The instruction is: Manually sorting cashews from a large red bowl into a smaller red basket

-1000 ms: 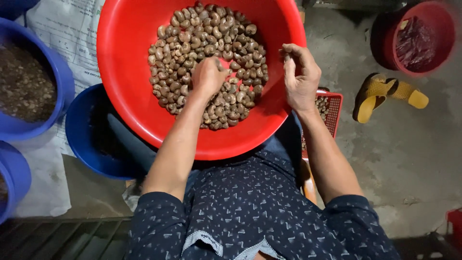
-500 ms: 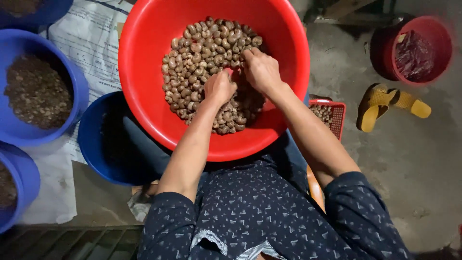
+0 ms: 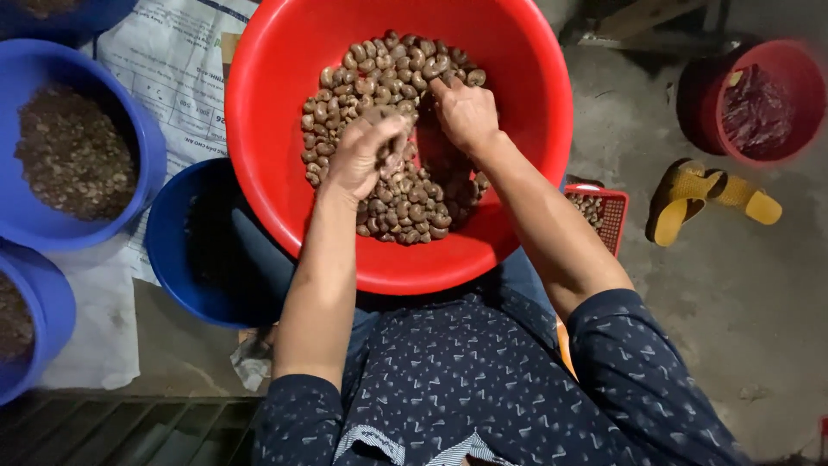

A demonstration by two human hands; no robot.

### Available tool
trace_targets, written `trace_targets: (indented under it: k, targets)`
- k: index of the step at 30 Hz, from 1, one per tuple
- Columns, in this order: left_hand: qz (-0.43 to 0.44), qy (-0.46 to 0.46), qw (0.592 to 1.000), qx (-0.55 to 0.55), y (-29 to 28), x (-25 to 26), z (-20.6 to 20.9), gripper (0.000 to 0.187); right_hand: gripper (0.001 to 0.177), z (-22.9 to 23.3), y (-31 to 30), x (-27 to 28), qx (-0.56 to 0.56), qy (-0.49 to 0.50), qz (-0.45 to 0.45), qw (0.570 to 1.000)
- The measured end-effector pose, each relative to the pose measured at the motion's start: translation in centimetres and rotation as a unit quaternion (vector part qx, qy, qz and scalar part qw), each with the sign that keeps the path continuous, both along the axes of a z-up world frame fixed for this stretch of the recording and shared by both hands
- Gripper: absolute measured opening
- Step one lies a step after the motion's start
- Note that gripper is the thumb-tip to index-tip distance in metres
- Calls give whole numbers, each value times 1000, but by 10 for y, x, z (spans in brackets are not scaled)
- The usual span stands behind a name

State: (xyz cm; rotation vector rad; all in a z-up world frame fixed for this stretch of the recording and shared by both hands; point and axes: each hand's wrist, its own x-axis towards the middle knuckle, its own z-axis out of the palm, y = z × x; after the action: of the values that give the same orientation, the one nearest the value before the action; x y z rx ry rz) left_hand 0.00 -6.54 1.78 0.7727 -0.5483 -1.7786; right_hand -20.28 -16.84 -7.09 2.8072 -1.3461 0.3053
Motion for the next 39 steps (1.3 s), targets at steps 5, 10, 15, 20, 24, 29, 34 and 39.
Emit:
trace_targets:
  k: [5,10,15,20,24,29,34,39]
  targets:
    - [42,21,999,-25,-1,3,7,20,17,-13,-6,-6,48,19,-16,999]
    - [74,-10,997,36,-2,1,2,22,17,30,-3,-22,205,-66,-94,972]
    - [85,-225,959,152,-5,-6,-40,19,28,39,2,-14,161,-93,-76,980]
    - [25,-462,883,83,-7,-8,-83,30,20,-25,-3,14,219,36,-137,965]
    - [-128,-735,666,1,9,-22,-22,26,27,-46,2,23,248,10,-124,961]
    - [-201,-767,607,-54,2,-32,-73,33,29,11,26,5,243,-9,-75,967]
    - [-189,-757,624,-40,5,-41,-29,32,46,1,26,-17,346,51,-46,936]
    - [-122,-722,681,-18,16,-44,30,42,41,1,22,-8,301,5,-43,953]
